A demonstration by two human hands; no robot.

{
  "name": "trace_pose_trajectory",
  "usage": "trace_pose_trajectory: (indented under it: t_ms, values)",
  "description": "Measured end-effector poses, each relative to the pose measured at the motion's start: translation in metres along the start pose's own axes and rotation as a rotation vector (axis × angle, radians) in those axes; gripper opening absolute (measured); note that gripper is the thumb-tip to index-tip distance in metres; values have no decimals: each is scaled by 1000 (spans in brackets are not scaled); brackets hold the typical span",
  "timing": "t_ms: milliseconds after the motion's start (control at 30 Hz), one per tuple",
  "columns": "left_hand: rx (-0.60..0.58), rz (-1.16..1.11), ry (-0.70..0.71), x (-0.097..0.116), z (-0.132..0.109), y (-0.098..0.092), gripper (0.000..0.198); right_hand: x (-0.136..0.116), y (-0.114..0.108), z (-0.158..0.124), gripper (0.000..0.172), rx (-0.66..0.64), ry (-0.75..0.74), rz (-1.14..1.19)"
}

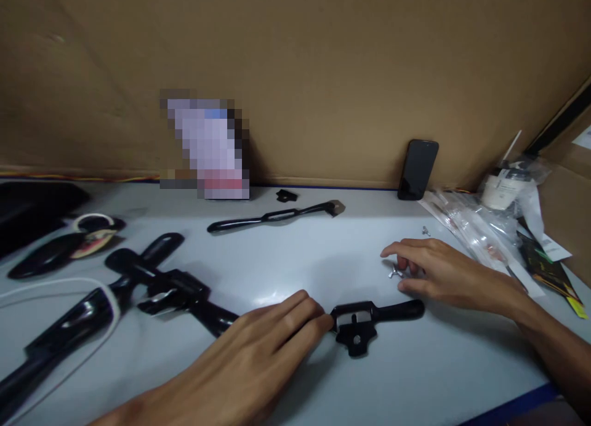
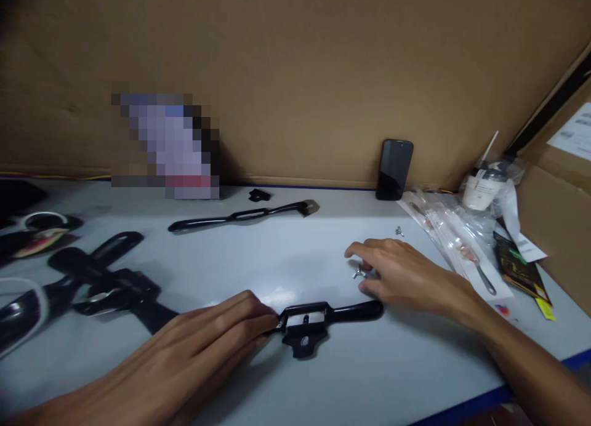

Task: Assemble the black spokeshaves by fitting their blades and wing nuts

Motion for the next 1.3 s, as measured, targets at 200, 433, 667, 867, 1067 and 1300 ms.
trace_pose_trajectory:
  t_ms: [200, 433, 667, 867, 1067, 1300]
  values:
    - [-11, -19, -11, 1, 1, -1, 41, -6, 14, 2, 24, 108, -128, -85]
    - [-9, -37, -19, 0, 2, 1, 38, -50, 29, -15, 21, 154, -347, 284]
    - [-10, -39, -4, 1, 5, -1, 43, -57, 49, -18, 22, 61, -352, 242]
    - [-3, 3, 8, 1, 3, -3, 46, -55, 54, -14, 33, 187, -494, 36]
    - [-43, 16, 12, 0, 2, -3, 57, -56, 60, -13, 37, 220, -552, -19]
    - [-7, 11, 8, 1, 3, -1, 48, -61, 62, -14, 37, 228, -587, -69]
Point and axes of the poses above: each hand's wrist, its own z-axis towards the middle knuckle, its own y-axis out of the palm, x = y × z, the point moved 2 cm from there along z, towards the middle knuckle, and after that the axes turned 15 degrees about z, right-handed, at the moved point
